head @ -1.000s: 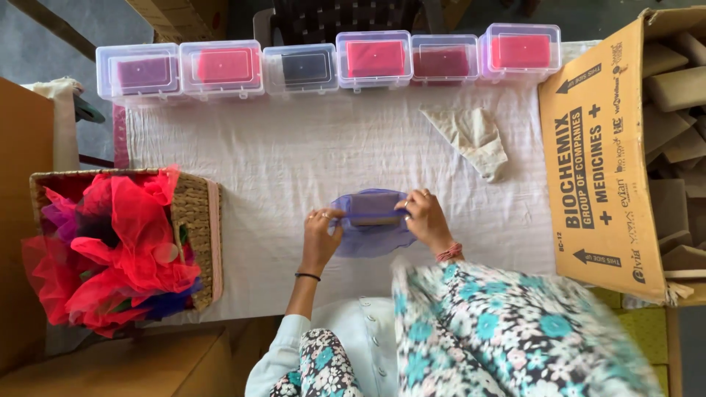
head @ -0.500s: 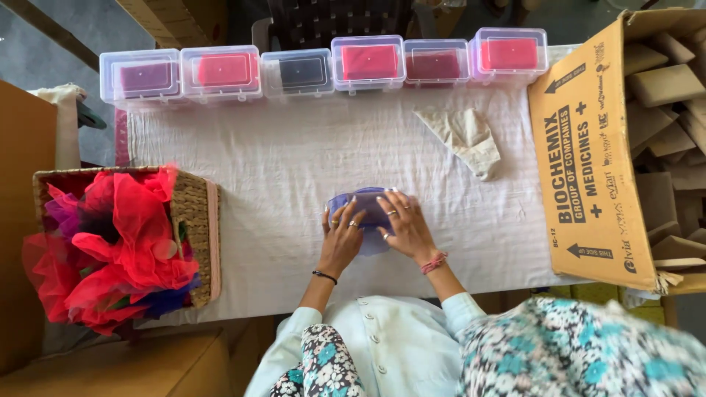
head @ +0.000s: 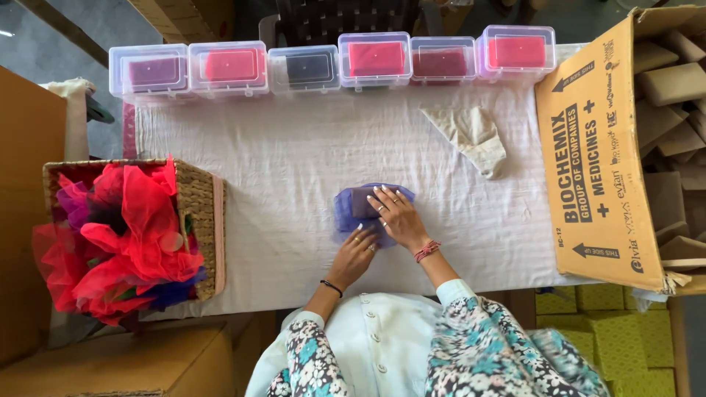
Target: The person wraps a soap bar in purple organza fabric, folds the fabric around it, and places the wrapped soap into a clear plastic box. They then take a brown soap bar and wipe it with a white cloth.
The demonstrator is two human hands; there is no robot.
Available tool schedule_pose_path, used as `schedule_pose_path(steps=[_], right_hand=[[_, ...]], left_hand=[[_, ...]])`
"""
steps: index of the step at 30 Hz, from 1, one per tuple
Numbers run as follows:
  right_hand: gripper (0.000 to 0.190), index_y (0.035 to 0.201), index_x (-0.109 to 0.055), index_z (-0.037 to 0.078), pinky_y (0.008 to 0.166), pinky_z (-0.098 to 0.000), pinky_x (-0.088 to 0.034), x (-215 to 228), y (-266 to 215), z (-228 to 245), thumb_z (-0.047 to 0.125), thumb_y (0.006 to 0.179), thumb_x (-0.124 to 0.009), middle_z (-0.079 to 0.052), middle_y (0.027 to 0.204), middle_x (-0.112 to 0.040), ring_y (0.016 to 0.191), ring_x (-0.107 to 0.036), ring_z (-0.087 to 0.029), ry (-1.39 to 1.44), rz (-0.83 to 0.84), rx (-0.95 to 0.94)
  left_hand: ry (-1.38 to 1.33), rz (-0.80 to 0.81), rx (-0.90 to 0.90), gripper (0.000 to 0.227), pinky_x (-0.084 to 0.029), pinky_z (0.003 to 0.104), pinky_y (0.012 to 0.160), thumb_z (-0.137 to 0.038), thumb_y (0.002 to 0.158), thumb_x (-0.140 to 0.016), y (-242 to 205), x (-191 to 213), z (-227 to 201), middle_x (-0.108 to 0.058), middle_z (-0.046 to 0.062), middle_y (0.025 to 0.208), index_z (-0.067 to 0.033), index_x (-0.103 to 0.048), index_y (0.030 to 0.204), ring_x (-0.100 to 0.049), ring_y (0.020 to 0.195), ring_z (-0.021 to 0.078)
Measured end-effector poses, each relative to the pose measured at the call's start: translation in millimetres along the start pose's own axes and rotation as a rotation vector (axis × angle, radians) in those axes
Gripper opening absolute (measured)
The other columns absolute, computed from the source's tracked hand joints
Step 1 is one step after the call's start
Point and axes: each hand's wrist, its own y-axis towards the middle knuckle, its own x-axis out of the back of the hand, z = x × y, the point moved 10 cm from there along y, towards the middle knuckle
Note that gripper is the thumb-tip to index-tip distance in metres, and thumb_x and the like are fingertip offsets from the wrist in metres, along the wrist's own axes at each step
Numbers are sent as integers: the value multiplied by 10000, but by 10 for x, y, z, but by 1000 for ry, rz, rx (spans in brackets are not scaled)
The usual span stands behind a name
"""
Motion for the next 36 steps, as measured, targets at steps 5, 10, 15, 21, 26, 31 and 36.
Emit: schedule_pose_path(steps=[5,10,15,21,26,31,36], right_hand=[[636,1411,-580,138,1177,-470,-363,66,95,-61,67,800,-743,-89,1516,-515,1421,-461,-283,91,13,-25],[594,1385,-608,139,1187,-474,-359,80,62,-44,36,813,-728,-88,1526,-514,1434,-451,-289,128,-32,-42],[575,1441,-591,162,1211,-475,-346,-33,-61,-48,13,888,-637,-81,1561,-489,1465,-433,-274,77,-122,-72],[564,1471,-569,155,1213,-491,-321,-13,-108,-10,12,926,-556,-92,1571,-477,1476,-410,-283,53,-162,-75],[587,1470,-564,148,1213,-495,-325,11,-132,15,-2,903,-571,-143,1556,-462,1460,-429,-300,46,-183,-88],[607,1471,-571,190,1229,-492,-342,-38,-158,-20,-12,899,-596,-126,1373,-518,1414,-481,-316,16,-177,-130],[526,1445,-543,70,1197,-504,-352,44,-184,-13,46,925,-620,-138,1384,-552,1417,-462,-334,115,-224,-110]], left_hand=[[-111,66,-79,164,-420,451,1159,-99,950,-592,-45,-4,-218,-670,121,1226,-14,-665,1070,-624,1223,271],[-135,134,-39,144,-437,446,1132,-86,949,-578,-79,-9,-214,-659,124,1132,-13,-631,1062,-628,1161,278],[-73,144,71,236,-391,473,1164,-165,930,-653,-70,-29,-68,-621,140,1196,-45,-618,1130,-593,1182,298],[-2,14,161,479,-337,529,1108,-261,809,-740,17,331,-10,-591,187,1275,-45,-619,1219,-560,1169,337],[26,-20,131,224,-381,484,1144,-130,921,-642,-176,194,165,-648,124,1177,-74,-606,1135,-614,1145,281],[-95,-32,161,140,-446,446,1096,-34,974,-578,-93,319,105,-671,86,978,-52,-614,1109,-650,980,261],[-135,-40,237,159,-488,424,841,-79,963,-619,-125,246,204,-672,93,984,-35,-617,1116,-627,891,279]])
